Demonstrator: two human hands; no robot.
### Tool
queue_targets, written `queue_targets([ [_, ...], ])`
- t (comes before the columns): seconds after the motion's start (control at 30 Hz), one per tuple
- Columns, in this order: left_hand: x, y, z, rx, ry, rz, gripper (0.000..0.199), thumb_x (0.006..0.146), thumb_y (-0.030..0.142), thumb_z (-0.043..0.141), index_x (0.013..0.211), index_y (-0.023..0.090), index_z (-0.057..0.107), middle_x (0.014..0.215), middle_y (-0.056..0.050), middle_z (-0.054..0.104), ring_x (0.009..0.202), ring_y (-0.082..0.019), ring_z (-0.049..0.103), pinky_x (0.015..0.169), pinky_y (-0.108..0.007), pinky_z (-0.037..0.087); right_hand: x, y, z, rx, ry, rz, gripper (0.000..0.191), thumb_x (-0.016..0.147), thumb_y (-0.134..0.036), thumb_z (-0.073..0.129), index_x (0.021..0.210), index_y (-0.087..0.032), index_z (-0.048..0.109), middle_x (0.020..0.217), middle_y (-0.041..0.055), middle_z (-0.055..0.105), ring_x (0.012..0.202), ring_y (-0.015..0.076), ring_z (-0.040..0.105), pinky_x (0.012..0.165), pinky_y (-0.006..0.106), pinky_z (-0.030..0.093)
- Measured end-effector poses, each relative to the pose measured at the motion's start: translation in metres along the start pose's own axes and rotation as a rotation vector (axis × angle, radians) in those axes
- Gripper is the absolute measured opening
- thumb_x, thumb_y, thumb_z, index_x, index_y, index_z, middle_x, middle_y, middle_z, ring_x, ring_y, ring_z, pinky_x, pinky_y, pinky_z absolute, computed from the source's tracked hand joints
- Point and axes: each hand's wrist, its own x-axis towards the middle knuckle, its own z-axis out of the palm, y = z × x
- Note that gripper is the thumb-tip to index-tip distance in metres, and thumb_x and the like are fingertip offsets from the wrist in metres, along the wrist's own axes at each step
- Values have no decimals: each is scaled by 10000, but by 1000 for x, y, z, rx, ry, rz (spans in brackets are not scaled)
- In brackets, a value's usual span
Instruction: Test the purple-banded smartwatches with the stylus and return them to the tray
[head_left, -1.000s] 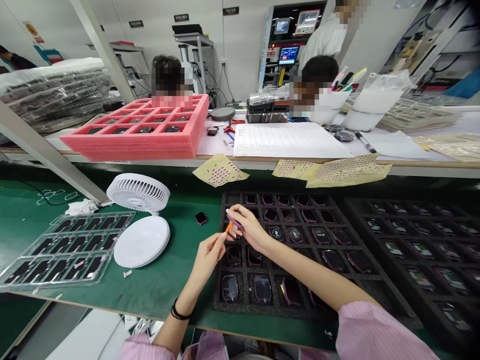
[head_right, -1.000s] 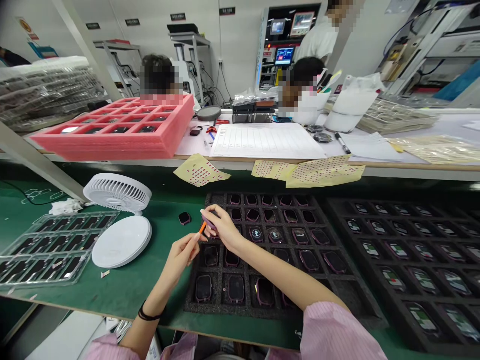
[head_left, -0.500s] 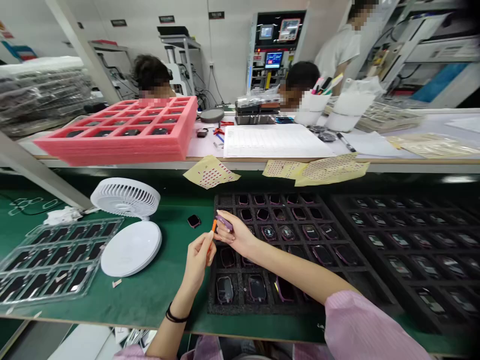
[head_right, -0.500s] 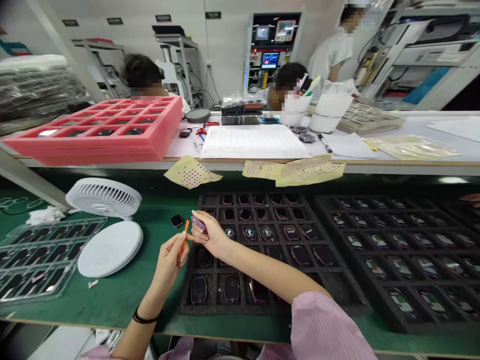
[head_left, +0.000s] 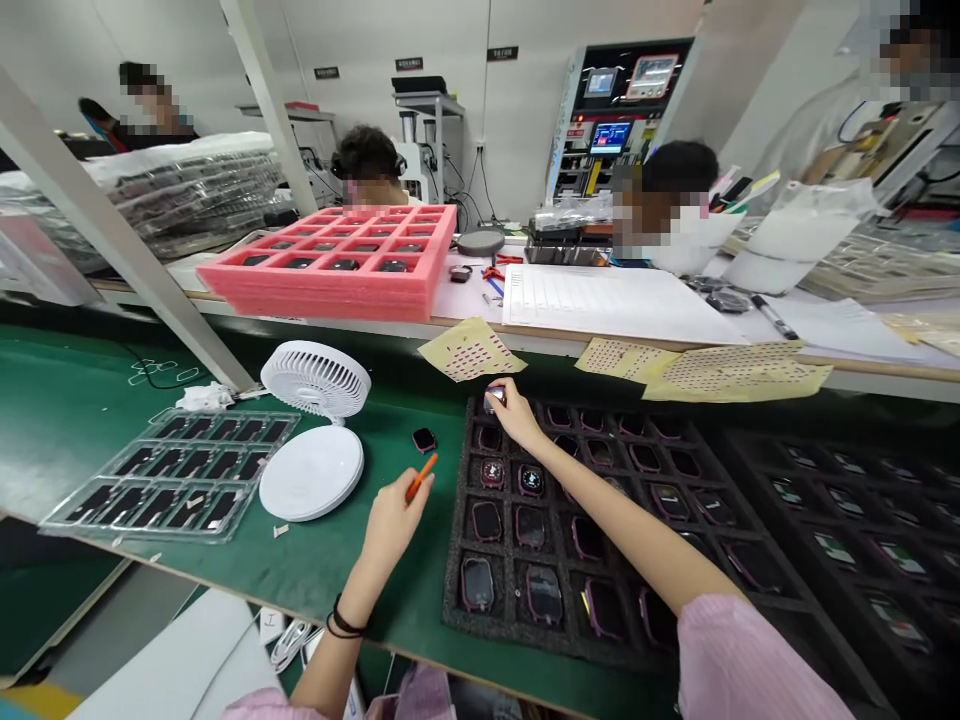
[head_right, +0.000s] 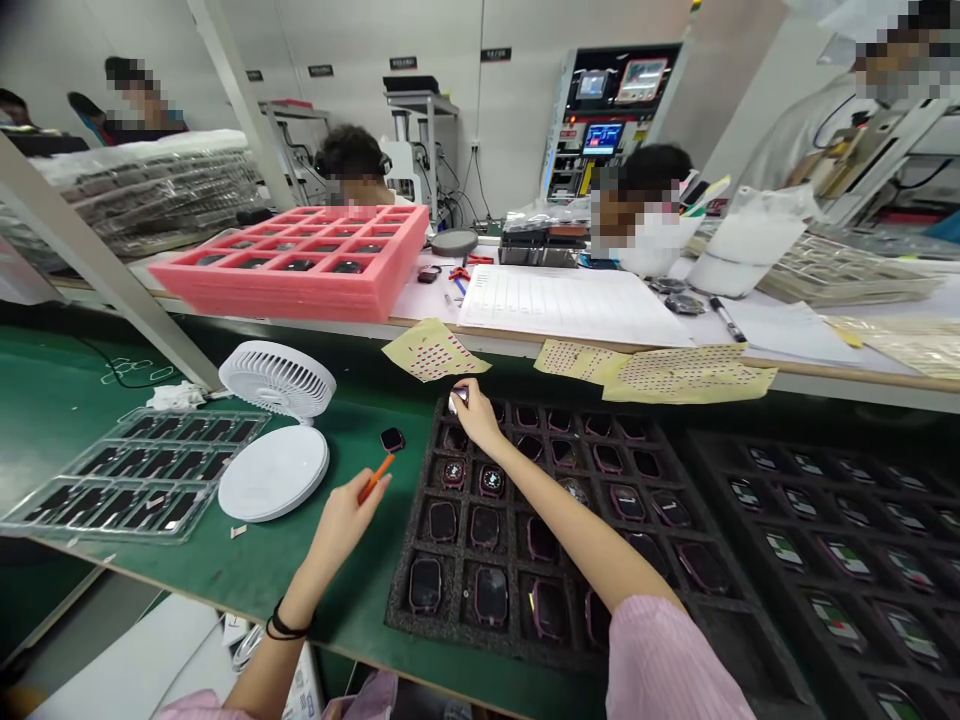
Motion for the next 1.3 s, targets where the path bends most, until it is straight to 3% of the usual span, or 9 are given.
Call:
queue_targets([
  [0.17, -11, -15, 2, 346, -143, -84, 274, 905, 337, 433, 662, 215, 399, 559, 29, 430, 510, -141, 411, 527, -243, 208, 14, 21, 7, -296, -64, -28, 110, 814, -221, 554, 911, -209, 605, 927, 66, 634, 948, 243, 576, 841, 377, 425],
  [0.33, -12, -20, 3, 446, -148, -102, 272, 929, 334, 428, 685, 213, 426, 615, 3, 523, 589, -175, 540, 534, -235, 229, 8, 30, -25, -577, 1, 12, 200, 867, -248, 537, 1021, -144, 612, 1149, 194, 570, 1137, 350, 478, 923, 484, 355],
  [0.43, -10, -22, 4, 481, -169, -103, 266, 939, 327, 431, 702, 210, 456, 639, -9, 569, 616, -186, 582, 530, -235, 236, 8, 36, -42, -687, 26, 84, 188, 853, -238, 569, 944, -82, 621, 1119, 277, 565, 1137, 421, 464, 916, 552, 326],
  [0.53, -9, -21, 6, 517, -191, -109, 244, 946, 324, 433, 743, 206, 497, 673, -22, 613, 639, -198, 615, 523, -238, 243, 10, 43, -45, -703, 2, 118, 199, 827, -285, 624, 855, -88, 624, 1057, 277, 593, 1099, 421, 502, 888, 528, 359],
  [0.77, -17, -19, -3, 504, -97, -153, 260, 937, 437, 445, 1023, 209, 536, 779, -49, 691, 740, -254, 673, 540, -241, 305, 12, 48, -38, -415, -32, 93, 235, 841, -399, 559, 767, -176, 557, 905, 143, 642, 988, 321, 587, 834, 427, 440],
  [0.9, -19, -15, -6, 455, -90, -134, 251, 945, 423, 420, 1021, 221, 548, 779, -40, 694, 753, -253, 676, 561, -244, 333, 11, 40, -22, -99, -72, 86, 266, 903, -451, 415, 860, -210, 520, 832, 64, 664, 804, 226, 655, 723, 358, 510],
  [1.03, -20, -8, -2, 405, -106, -95, 258, 939, 417, 411, 1001, 219, 562, 778, -44, 686, 726, -243, 663, 572, -251, 339, 16, 33, -4, 174, -125, 121, 253, 874, -460, 480, 820, -214, 506, 758, 29, 659, 711, 179, 653, 669, 320, 529],
  [1.17, -22, -4, 0, 242, -104, -49, 294, 939, 433, 363, 995, 215, 553, 717, -22, 627, 627, -205, 597, 584, -258, 340, 12, 25, -3, 364, -100, 142, 276, 771, -460, 624, 746, -210, 511, 723, -9, 605, 687, 153, 603, 658, 297, 507],
  [1.3, -19, 6, 2, -66, -147, 3, 328, 934, 456, 332, 939, 200, 537, 578, 49, 442, 505, -137, 430, 529, -240, 295, -14, 3, -8, 574, -165, 147, 311, 745, -503, 635, 771, -209, 537, 656, -26, 578, 612, 138, 560, 614, 290, 485],
])
